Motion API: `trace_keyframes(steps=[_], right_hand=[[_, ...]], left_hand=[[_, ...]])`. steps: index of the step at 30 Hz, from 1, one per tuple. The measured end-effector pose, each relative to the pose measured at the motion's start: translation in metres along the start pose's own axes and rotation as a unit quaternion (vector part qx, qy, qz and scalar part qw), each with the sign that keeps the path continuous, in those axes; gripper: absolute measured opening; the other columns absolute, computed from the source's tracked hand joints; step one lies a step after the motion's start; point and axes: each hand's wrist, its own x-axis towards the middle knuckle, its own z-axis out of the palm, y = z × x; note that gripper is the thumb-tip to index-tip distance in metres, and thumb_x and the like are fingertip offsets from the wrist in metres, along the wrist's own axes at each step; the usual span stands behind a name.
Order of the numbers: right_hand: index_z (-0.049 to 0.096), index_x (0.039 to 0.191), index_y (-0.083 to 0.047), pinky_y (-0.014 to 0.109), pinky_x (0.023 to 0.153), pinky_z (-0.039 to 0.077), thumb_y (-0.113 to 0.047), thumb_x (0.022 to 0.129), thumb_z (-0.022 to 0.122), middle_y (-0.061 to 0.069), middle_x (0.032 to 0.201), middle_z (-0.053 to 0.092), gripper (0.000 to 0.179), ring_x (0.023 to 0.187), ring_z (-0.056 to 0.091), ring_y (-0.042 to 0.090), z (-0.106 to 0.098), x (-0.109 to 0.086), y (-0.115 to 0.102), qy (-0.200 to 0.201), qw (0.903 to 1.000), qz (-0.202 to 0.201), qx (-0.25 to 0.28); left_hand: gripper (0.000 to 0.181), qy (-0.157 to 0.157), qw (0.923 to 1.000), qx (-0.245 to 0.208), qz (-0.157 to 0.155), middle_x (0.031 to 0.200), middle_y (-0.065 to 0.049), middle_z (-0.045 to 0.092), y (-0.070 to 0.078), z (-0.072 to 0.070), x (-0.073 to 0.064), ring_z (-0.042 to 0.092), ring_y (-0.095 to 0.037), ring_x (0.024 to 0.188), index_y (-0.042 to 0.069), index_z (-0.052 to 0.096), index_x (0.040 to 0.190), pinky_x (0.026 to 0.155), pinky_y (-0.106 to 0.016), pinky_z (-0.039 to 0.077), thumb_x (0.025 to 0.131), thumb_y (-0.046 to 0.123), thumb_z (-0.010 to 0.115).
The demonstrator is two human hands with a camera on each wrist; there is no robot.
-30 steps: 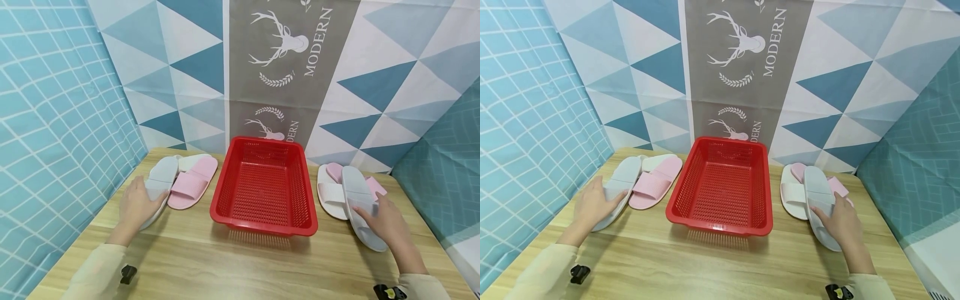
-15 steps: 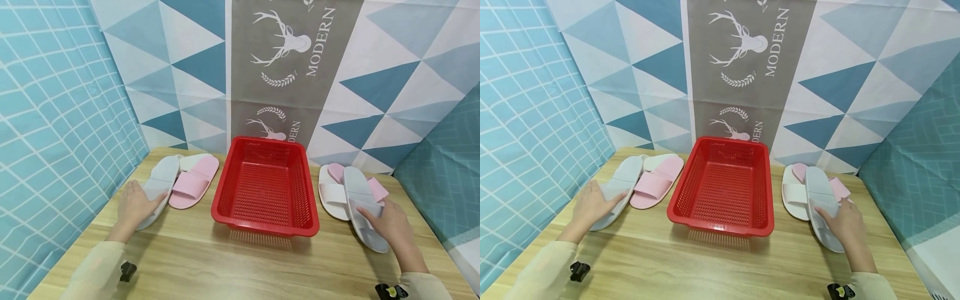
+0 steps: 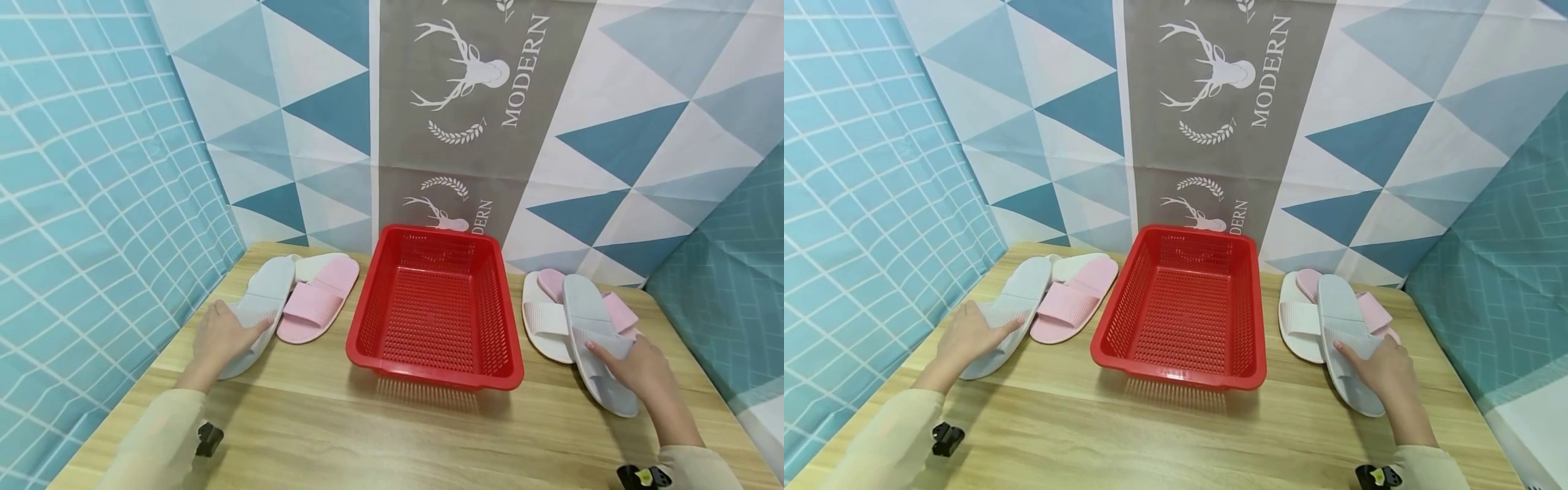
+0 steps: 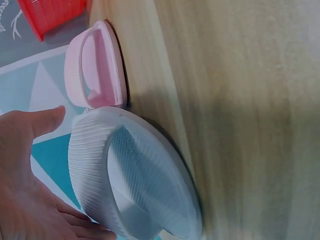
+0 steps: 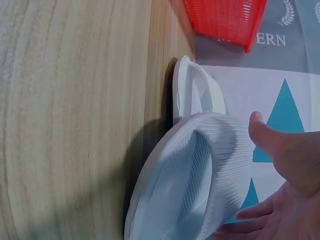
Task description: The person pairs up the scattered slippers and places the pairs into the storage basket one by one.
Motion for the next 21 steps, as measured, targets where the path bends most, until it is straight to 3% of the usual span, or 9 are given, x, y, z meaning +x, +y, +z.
trace_keyframes(steps=[6, 11, 15, 21], right_hand=[[0.019, 0.135, 0.028, 0.060, 0.087, 0.047, -0.066, 0.090, 0.042, 0.052, 0.129, 0.030, 0.107, 0.111, 0.043, 0.061, -0.0008, 0.0044, 0.0030, -0.043, 0.9990, 0.006, 0.003], [0.015, 0.134, 0.030, 0.059, 0.089, 0.047, -0.070, 0.088, 0.038, 0.052, 0.131, 0.026, 0.113, 0.113, 0.042, 0.061, -0.0001, 0.0062, 0.0050, -0.069, 0.9971, 0.032, 0.008], [0.016, 0.134, 0.030, 0.058, 0.088, 0.048, -0.069, 0.088, 0.041, 0.052, 0.131, 0.027, 0.112, 0.113, 0.043, 0.060, 0.0021, 0.0060, 0.0044, -0.062, 0.9968, 0.046, 0.023], [0.013, 0.134, 0.031, 0.058, 0.090, 0.047, -0.067, 0.087, 0.045, 0.053, 0.132, 0.024, 0.114, 0.115, 0.041, 0.061, 0.0080, 0.0066, 0.0053, -0.048, 0.9961, 0.058, 0.045]], left_hand=[[0.109, -0.026, 0.9991, 0.000, -0.033, 0.117, -0.045, 0.041, -0.0003, -0.0029, 0.0019, 0.047, -0.054, 0.108, -0.031, 0.025, 0.124, 0.086, -0.056, 0.047, 0.079, 0.062, 0.061], [0.107, -0.031, 0.9988, -0.004, -0.038, 0.115, -0.044, 0.043, -0.0017, -0.0015, 0.0021, 0.049, -0.053, 0.106, -0.030, 0.028, 0.122, 0.082, -0.053, 0.048, 0.078, 0.061, 0.062], [0.111, -0.033, 0.9988, -0.009, -0.035, 0.119, -0.046, 0.039, -0.0046, 0.0015, 0.0022, 0.045, -0.053, 0.108, -0.031, 0.026, 0.125, 0.085, -0.054, 0.046, 0.078, 0.063, 0.061], [0.118, -0.035, 0.9974, -0.026, -0.057, 0.123, -0.047, 0.035, -0.0081, 0.0068, 0.0040, 0.042, -0.055, 0.111, -0.030, 0.021, 0.128, 0.089, -0.057, 0.045, 0.075, 0.067, 0.062]])
